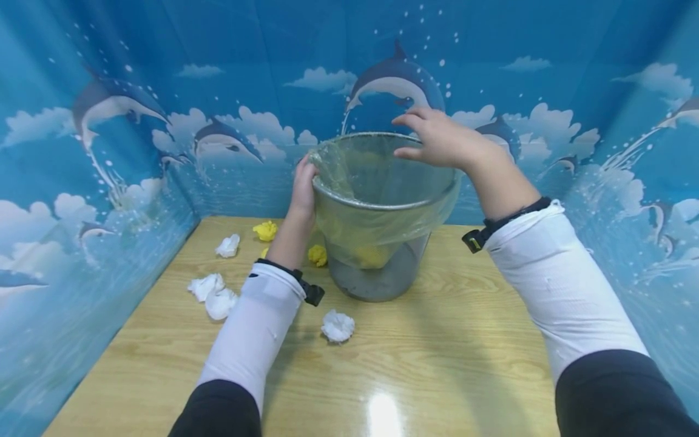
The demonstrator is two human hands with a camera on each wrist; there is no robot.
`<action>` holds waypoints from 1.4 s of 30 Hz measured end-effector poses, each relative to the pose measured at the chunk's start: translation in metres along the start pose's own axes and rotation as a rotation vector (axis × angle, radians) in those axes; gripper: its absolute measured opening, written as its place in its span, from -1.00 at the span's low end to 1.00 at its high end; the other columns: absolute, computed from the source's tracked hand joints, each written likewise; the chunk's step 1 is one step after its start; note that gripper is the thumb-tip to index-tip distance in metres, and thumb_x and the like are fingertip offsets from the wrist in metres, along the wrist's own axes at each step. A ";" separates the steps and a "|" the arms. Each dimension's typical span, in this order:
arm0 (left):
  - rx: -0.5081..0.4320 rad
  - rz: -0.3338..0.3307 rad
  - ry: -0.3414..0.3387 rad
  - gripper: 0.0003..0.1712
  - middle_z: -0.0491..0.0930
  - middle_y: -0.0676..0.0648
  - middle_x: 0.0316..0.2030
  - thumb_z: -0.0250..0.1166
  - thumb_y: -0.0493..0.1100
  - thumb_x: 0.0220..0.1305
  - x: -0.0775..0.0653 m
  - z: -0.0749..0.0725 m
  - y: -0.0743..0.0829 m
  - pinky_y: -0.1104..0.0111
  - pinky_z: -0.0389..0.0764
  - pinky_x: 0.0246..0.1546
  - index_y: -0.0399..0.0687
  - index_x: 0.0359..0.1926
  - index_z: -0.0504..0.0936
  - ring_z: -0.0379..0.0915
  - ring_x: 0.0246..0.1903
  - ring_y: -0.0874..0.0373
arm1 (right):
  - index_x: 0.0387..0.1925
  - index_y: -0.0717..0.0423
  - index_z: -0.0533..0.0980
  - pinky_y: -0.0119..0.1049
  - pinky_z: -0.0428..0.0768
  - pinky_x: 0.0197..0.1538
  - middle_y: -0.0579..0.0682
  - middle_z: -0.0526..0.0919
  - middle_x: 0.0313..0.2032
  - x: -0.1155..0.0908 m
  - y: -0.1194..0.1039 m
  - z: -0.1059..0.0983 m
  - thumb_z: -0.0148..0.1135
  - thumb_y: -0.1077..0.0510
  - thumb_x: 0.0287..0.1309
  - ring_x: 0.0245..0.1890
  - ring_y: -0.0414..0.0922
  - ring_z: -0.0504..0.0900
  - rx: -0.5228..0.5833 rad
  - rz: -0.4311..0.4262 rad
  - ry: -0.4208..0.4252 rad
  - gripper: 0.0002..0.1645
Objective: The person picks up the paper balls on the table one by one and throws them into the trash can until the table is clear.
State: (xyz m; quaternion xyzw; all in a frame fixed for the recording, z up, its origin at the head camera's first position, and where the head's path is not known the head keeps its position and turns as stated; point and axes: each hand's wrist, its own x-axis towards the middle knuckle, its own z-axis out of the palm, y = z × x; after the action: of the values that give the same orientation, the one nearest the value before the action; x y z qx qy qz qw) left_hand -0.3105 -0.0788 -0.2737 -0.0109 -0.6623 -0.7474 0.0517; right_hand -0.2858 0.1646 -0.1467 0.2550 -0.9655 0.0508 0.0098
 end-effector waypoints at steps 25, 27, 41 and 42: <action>0.013 0.002 -0.003 -0.21 -0.19 0.08 0.54 -0.13 -0.13 0.25 -0.001 -0.002 -0.001 0.19 0.14 0.21 0.17 0.53 -0.02 -0.35 0.52 0.09 | 0.54 -0.07 -0.23 0.35 -0.18 0.39 0.22 -0.37 0.52 -0.018 0.035 0.002 -0.13 -0.31 0.37 0.48 0.30 -0.35 -0.077 0.112 0.001 -0.06; 0.012 0.003 -0.006 -0.21 -0.19 0.08 0.54 -0.12 -0.12 0.25 0.000 -0.001 -0.002 0.17 0.14 0.22 0.16 0.53 -0.02 -0.35 0.52 0.08 | 0.54 -0.09 -0.25 0.37 -0.19 0.38 0.22 -0.38 0.52 -0.020 0.040 0.002 -0.16 -0.33 0.37 0.48 0.31 -0.36 -0.082 0.123 -0.003 -0.06; 0.015 0.004 -0.014 -0.21 -0.18 0.06 0.53 -0.13 -0.13 0.25 0.000 -0.002 0.000 0.22 0.15 0.13 0.15 0.53 -0.02 -0.33 0.51 0.09 | 0.54 -0.13 -0.31 0.43 -0.36 0.32 0.23 -0.49 0.50 -0.046 0.075 0.012 -0.35 -0.41 0.36 0.45 0.33 -0.53 -0.021 0.201 0.025 -0.08; 0.015 0.006 -0.014 -0.21 -0.18 0.06 0.53 -0.13 -0.13 0.25 0.000 -0.002 0.000 0.22 0.15 0.13 0.15 0.52 -0.02 -0.32 0.51 0.09 | 0.54 -0.13 -0.31 0.44 -0.36 0.32 0.23 -0.49 0.49 -0.047 0.077 0.013 -0.35 -0.41 0.36 0.44 0.33 -0.53 -0.019 0.206 0.029 -0.08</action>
State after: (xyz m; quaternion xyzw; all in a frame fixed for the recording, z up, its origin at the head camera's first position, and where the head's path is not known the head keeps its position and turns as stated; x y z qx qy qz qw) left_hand -0.3108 -0.0809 -0.2742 -0.0174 -0.6682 -0.7422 0.0494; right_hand -0.2830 0.2533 -0.1686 0.1536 -0.9868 0.0462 0.0210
